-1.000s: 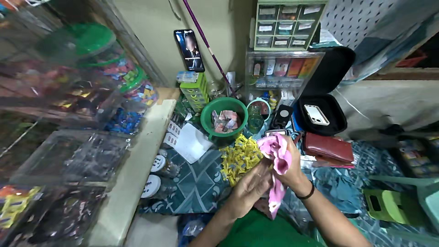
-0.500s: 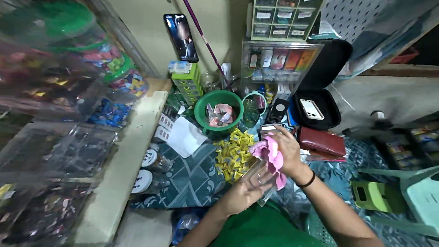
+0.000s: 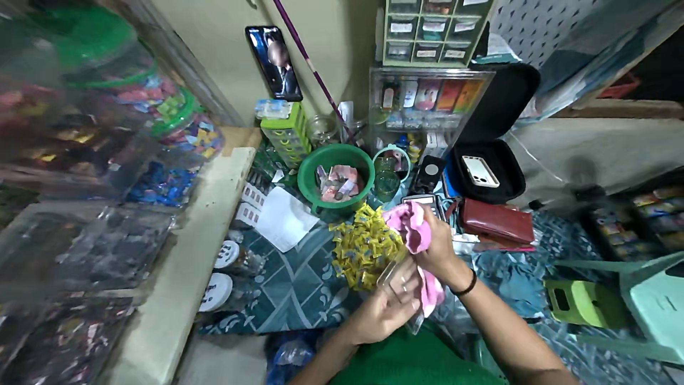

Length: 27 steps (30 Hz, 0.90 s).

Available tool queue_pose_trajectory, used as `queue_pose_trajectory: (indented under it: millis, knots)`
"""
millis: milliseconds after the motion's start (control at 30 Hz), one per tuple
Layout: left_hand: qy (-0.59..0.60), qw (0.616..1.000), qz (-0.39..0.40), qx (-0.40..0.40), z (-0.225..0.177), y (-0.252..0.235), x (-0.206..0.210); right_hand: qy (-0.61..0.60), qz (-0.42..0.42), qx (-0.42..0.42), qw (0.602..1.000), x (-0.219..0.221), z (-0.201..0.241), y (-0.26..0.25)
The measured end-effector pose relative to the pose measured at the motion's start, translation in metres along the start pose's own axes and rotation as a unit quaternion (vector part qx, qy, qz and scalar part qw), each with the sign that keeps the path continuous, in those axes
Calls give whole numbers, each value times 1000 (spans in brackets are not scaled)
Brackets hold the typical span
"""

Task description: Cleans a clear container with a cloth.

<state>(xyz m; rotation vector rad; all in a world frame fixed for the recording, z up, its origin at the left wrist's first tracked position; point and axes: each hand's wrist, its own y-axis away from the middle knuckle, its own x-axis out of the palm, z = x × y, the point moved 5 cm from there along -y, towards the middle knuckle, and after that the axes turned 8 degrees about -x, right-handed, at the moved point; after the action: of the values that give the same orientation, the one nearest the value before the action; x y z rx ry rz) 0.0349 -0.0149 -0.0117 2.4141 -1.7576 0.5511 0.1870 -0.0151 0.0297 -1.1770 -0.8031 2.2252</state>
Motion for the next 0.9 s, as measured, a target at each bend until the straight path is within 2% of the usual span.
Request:
queue_pose_trajectory:
  millis: [67, 133, 167, 200, 233, 267, 300, 333, 400, 467, 567, 700, 767, 833, 900]
  knots:
    - [65, 996, 52, -21, -2, 6, -6, -4, 12, -78, 997, -6, 10, -1]
    - [130, 988, 66, -55, -7, 13, -10, -1, 41, -216, 976, -9, 35, 0]
    - [89, 993, 19, -74, -16, 17, -10, -9, 55, -274, 960, -7, 50, 2]
    - [-10, 993, -58, -100, -26, 22, -9, -18, 70, -313, 947, -2, 62, 5]
    - [-177, 964, -121, -157, -33, 27, -8, -26, 73, -336, 939, 3, 71, 9]
    - [-296, 911, -122, -259, -31, 28, -6, -37, 62, -340, 938, 8, 73, 12]
    - [-338, 880, -101, -318, -20, 25, -6, -42, 45, -327, 943, 9, 70, 14]
    - [-345, 880, -95, -313, -11, 20, -6, -44, 20, -305, 951, 9, 65, 14]
    - [-267, 936, -117, -199, -6, 14, -1, -39, -20, -224, 974, 3, 52, 14]
    - [-122, 983, -118, -75, -11, 10, 4, -24, -55, -105, 993, -3, 31, 15]
    - [-1, 998, -63, 3, -20, 7, 7, 8, -70, 0, 997, -10, 0, 17]
    - [75, 995, -66, 20, -15, 3, 3, 20, -73, 80, 994, -24, -13, 18]
    - [106, 989, -102, 7, -24, 2, -6, -56, -119, 153, 979, -42, -26, 20]
    - [135, 983, -123, -9, -29, 1, -20, -192, -153, 221, 944, -61, -29, 24]
    - [173, 976, -129, -24, -27, -2, -27, -246, -116, 197, 942, -70, -12, 25]
